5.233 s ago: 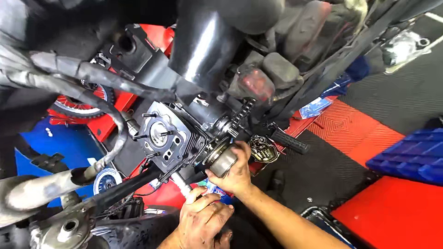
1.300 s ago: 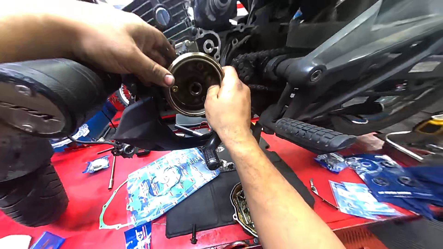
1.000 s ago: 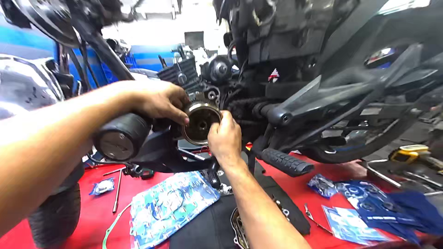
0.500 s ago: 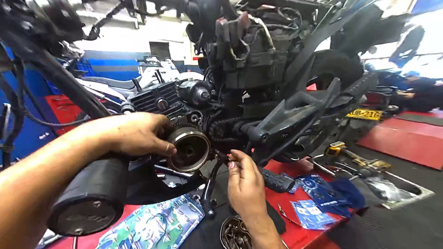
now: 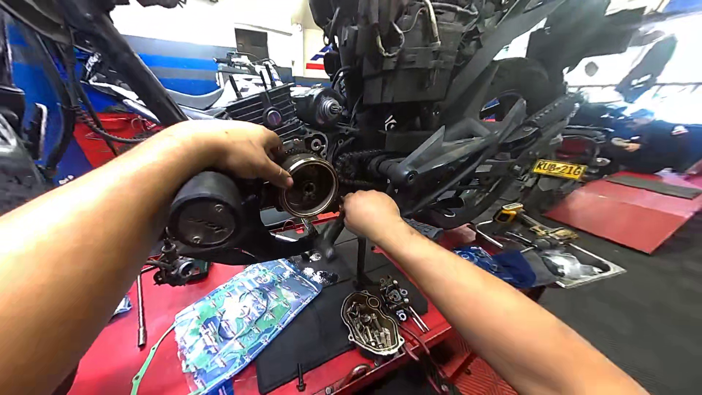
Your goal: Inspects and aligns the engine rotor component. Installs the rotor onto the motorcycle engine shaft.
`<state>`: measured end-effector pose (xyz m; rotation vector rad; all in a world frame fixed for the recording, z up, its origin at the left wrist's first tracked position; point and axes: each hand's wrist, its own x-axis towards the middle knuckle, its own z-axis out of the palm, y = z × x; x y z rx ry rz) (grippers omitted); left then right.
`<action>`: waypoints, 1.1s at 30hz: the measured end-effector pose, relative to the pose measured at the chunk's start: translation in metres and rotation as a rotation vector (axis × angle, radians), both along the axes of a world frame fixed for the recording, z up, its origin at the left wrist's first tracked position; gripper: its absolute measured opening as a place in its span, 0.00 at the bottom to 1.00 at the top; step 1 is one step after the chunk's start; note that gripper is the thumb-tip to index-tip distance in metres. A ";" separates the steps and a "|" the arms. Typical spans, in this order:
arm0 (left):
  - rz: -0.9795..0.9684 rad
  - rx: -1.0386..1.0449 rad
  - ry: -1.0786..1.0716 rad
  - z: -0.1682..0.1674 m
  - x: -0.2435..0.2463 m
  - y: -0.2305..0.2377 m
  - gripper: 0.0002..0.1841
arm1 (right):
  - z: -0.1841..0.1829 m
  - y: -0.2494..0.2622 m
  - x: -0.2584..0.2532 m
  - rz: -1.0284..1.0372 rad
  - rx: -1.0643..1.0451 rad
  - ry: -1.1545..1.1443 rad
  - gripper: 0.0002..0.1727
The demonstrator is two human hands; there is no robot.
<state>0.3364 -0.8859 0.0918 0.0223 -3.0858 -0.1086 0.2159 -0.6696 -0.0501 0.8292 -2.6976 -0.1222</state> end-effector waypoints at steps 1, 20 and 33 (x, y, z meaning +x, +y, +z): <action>0.000 0.007 -0.009 0.001 -0.001 -0.001 0.33 | 0.005 0.002 0.000 -0.006 -0.002 -0.033 0.11; 0.007 -0.012 -0.032 0.001 -0.002 -0.001 0.36 | 0.000 0.006 0.003 -0.024 0.125 0.134 0.11; -0.022 0.107 0.346 -0.003 0.032 -0.007 0.31 | -0.008 0.003 0.009 -0.024 0.151 0.263 0.07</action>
